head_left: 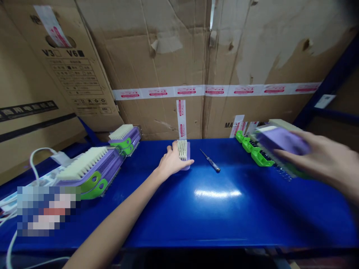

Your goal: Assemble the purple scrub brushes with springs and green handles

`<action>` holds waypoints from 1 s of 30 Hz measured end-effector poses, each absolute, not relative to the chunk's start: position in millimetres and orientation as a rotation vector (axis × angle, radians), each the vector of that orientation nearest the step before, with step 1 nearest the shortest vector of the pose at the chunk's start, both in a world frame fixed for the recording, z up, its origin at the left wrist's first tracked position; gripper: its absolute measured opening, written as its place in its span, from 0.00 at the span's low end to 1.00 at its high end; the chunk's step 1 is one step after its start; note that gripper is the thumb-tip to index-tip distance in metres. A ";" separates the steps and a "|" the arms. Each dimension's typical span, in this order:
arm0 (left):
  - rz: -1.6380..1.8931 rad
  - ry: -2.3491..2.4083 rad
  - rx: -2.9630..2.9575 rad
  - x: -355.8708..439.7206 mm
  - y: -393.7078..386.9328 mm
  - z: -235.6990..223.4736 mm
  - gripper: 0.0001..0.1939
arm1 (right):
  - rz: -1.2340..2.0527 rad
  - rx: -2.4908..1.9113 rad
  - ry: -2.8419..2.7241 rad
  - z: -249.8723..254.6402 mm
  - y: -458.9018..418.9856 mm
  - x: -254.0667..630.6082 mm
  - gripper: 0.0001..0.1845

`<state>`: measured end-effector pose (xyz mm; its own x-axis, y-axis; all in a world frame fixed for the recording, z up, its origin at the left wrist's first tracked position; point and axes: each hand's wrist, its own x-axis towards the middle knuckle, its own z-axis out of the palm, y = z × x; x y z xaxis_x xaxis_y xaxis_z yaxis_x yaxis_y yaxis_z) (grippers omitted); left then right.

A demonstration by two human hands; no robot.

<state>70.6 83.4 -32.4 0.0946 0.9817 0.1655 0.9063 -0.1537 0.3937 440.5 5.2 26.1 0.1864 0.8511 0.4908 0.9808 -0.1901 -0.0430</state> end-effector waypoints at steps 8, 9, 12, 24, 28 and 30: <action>0.894 1.758 1.680 57.5 103.3 -37.4 0.45 | -0.082 -2.136 -2.034 0.4 88.8 331.4 0.33; 0.946 1.703 1.596 55.4 106.5 -38.7 0.45 | -0.063 -2.137 -2.035 -4.6 97.3 328.8 0.33; 1.096 1.558 1.514 51.2 113.7 -43.0 0.46 | -0.088 -2.100 -2.031 -13.8 114.1 324.1 0.35; 0.808 0.703 2.196 72.5 55.3 0.9 0.54 | -0.522 -0.926 -2.520 16.5 24.4 297.1 0.35; 0.710 0.601 2.147 85.5 37.9 5.4 0.56 | -0.289 -1.016 -2.583 17.7 -0.4 312.5 0.34; 0.751 0.673 2.134 86.1 41.3 2.6 0.58 | -0.246 -1.085 -2.501 15.1 -11.0 327.8 0.33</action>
